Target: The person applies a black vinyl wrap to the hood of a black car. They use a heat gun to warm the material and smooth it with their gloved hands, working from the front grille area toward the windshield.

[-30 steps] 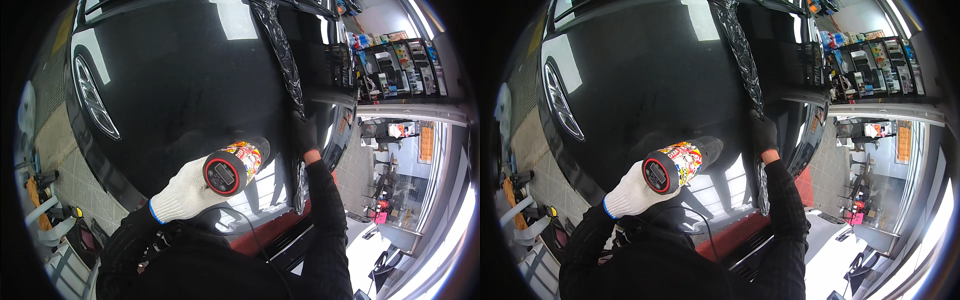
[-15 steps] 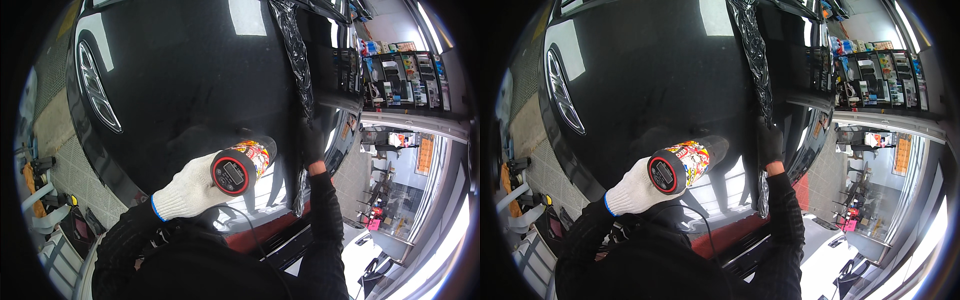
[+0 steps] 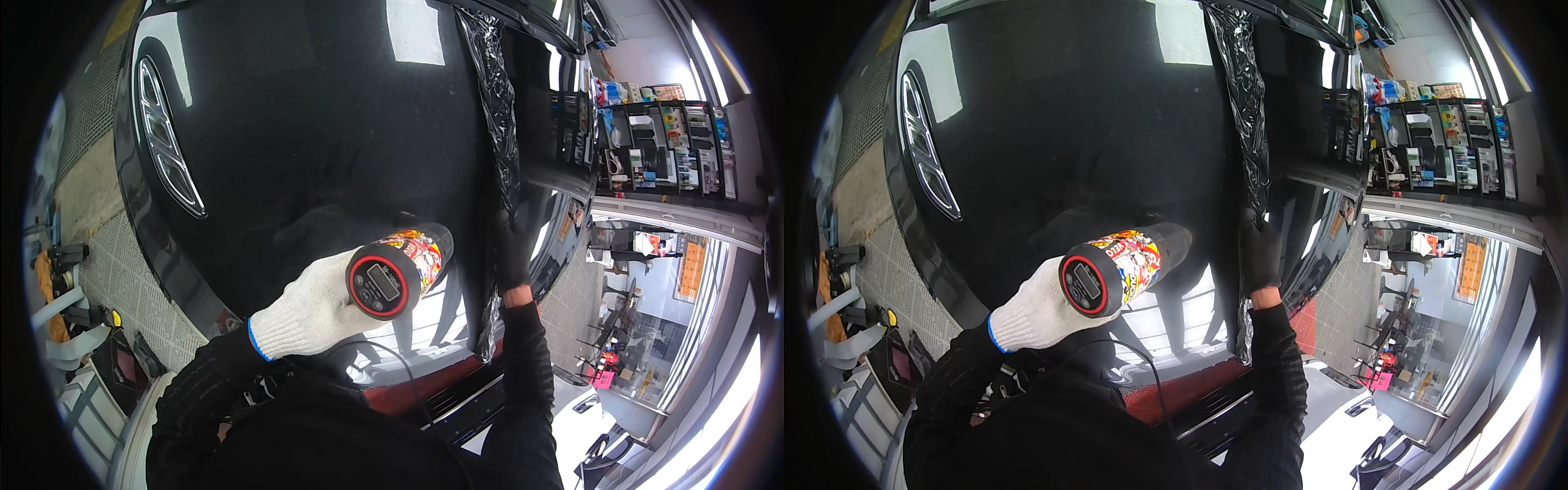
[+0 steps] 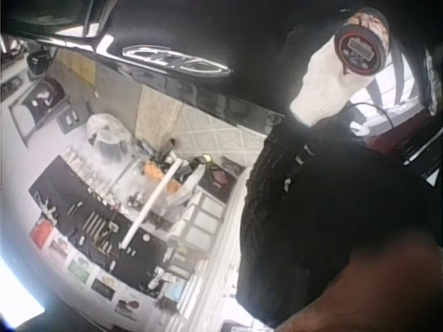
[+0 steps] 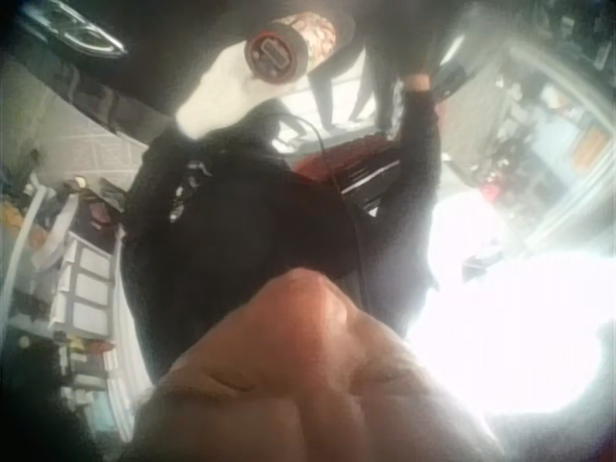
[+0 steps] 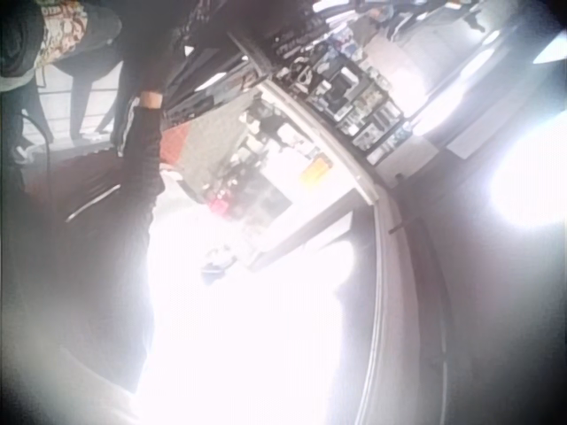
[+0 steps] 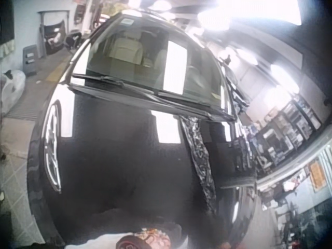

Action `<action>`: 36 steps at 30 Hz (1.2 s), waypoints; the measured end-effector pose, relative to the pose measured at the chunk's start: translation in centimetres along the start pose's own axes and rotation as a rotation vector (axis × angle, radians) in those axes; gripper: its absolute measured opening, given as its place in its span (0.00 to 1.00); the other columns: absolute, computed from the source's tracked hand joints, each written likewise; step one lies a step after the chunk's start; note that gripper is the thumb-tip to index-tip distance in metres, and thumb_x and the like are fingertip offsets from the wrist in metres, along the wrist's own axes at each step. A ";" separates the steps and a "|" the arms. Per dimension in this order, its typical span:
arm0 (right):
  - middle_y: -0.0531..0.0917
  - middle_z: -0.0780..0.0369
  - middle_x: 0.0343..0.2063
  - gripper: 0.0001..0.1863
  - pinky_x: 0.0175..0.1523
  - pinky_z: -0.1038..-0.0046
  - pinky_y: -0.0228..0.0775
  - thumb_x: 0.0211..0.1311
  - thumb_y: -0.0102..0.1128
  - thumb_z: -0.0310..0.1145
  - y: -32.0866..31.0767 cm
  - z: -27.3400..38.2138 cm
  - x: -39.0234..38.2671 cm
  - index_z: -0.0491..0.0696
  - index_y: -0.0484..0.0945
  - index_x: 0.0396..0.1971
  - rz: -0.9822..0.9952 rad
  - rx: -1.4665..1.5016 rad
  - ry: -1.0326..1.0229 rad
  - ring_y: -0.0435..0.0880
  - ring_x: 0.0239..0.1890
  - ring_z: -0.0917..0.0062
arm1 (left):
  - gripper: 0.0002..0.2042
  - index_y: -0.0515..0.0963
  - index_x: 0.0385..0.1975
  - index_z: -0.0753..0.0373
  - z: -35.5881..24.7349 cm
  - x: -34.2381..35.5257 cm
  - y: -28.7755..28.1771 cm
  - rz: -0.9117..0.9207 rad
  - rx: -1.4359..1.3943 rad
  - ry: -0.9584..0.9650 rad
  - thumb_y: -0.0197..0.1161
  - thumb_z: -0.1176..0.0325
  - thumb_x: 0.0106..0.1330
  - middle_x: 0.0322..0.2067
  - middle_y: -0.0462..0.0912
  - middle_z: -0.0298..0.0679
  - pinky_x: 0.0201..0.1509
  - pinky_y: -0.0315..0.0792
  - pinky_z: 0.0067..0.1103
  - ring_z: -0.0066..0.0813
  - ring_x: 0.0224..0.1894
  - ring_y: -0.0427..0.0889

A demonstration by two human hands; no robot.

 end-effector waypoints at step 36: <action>0.85 0.47 0.52 0.35 0.56 0.47 0.80 0.66 0.67 0.50 3.2 3.9 11.9 0.48 0.70 0.68 -0.042 -0.800 -0.012 0.87 0.56 0.48 | 0.23 0.80 0.58 0.66 -0.8 -1.4 -2.3 -0.080 0.001 0.060 0.75 0.62 0.67 0.49 0.89 0.47 0.60 0.82 0.32 0.37 0.53 0.88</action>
Point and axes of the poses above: each hand's wrist, its own x-axis towards the middle knuckle, its own y-axis out of the palm, z = x × y, the point moved 5 cm from there along x, towards the middle knuckle
